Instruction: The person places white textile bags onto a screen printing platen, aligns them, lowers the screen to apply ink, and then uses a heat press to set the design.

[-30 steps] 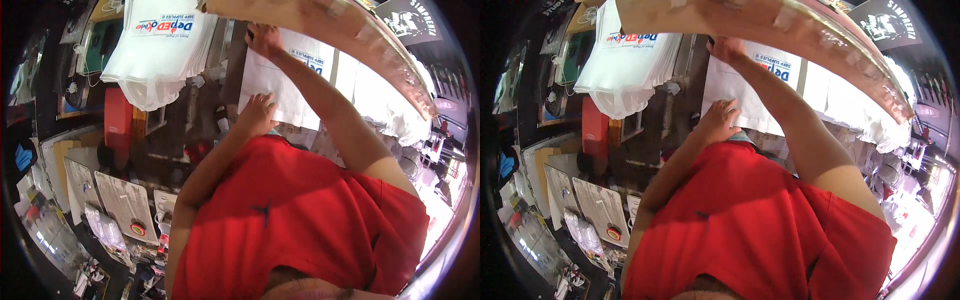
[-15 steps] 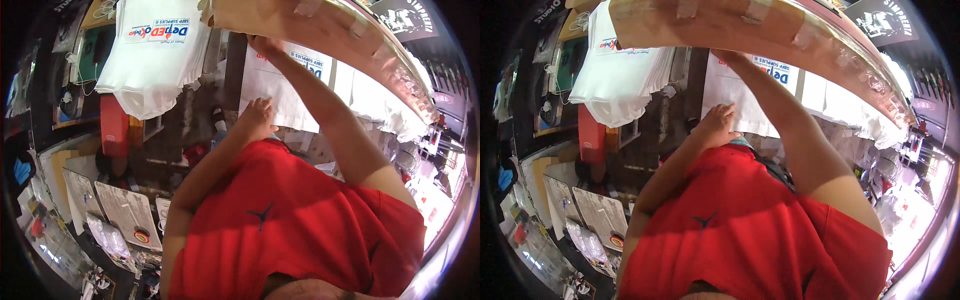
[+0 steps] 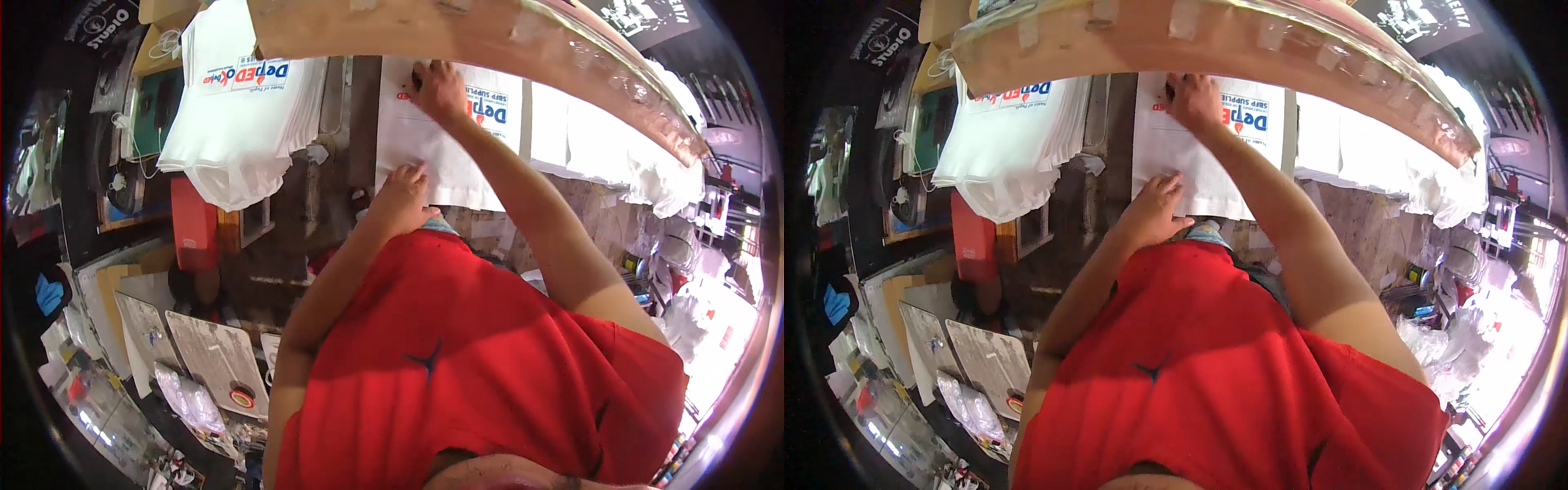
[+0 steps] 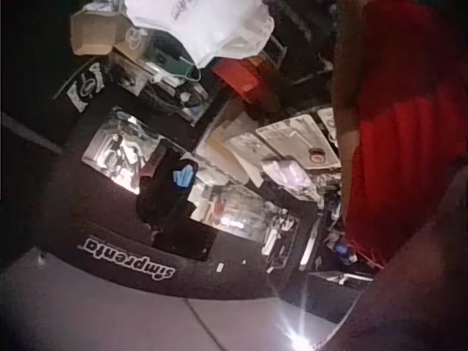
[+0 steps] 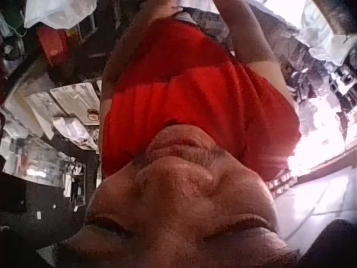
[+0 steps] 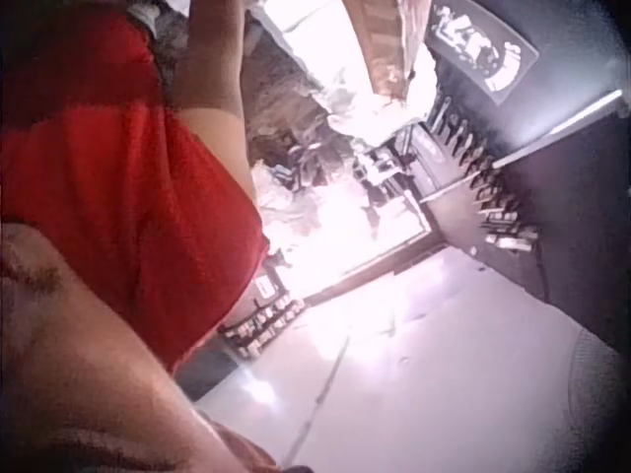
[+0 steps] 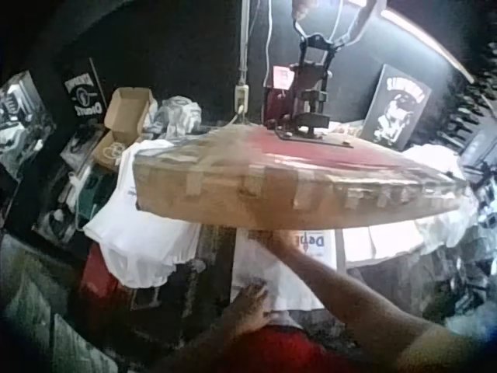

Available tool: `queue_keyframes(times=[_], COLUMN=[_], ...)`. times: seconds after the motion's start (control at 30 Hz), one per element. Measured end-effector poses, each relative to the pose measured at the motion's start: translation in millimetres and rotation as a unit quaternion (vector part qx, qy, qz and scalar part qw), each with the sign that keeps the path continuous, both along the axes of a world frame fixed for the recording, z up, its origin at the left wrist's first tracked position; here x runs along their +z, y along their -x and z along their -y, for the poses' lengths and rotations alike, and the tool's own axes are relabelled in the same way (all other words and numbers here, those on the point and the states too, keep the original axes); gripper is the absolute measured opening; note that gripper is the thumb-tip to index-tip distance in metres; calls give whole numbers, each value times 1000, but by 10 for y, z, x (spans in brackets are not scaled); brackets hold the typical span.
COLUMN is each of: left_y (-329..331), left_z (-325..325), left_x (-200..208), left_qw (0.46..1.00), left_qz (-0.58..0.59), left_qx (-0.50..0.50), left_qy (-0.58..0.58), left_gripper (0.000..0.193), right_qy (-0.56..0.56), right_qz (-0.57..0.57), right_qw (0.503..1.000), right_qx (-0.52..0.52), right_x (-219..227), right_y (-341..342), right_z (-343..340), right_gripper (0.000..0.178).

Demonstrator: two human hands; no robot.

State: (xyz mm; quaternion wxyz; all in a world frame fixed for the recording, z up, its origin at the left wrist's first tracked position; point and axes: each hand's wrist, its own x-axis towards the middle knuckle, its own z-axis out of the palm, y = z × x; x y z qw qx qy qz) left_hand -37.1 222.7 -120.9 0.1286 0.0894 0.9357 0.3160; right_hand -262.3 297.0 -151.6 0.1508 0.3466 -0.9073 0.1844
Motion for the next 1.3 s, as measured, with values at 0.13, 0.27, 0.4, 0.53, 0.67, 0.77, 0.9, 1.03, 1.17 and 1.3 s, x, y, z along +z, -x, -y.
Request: queue_keyframes(times=[0.13,0.27,0.4,0.53,0.67,0.77,0.9,1.03,1.17,1.3], left_y=[59,57,88,42,116,184,149,123,177,161], left_z=[-11,1,-23,-3,69,17,-133,-111,12,-66], left_x=[38,45,55,75,87,161,151,198,236,123], left_qw=[1000,1000,999,998,996,995,998,996,991,996], left_qz=[19,-4,21,53,60,70,52,67,120,85], left_qx=[-11,4,8,-4,-11,-28,-19,-59,-59,-39], left_qy=[3,-28,-46,-45,-69,-71,-7,31,-5,-11], left_gripper=[70,69,66,63,60,59,60,63,66,64], right_qy=[-19,27,29,16,75,92,38,104,67,28], right_qz=[10,15,-13,34,-15,70,73,84,-4,17], right_qw=[999,999,999,999,997,985,993,991,991,986], right_qx=[42,-8,-37,-26,-11,-127,-89,-15,-116,-160], right_x=[-13,122,9,-141,104,21,-241,-231,-5,63], right_y=[-235,465,296,-44,294,234,-229,-363,-82,-150], right_z=[-488,-490,-499,-1103,-1392,-1330,-378,-679,-1548,-1309], right_gripper=[30,22,22,23,22,28,26,28,28,27])
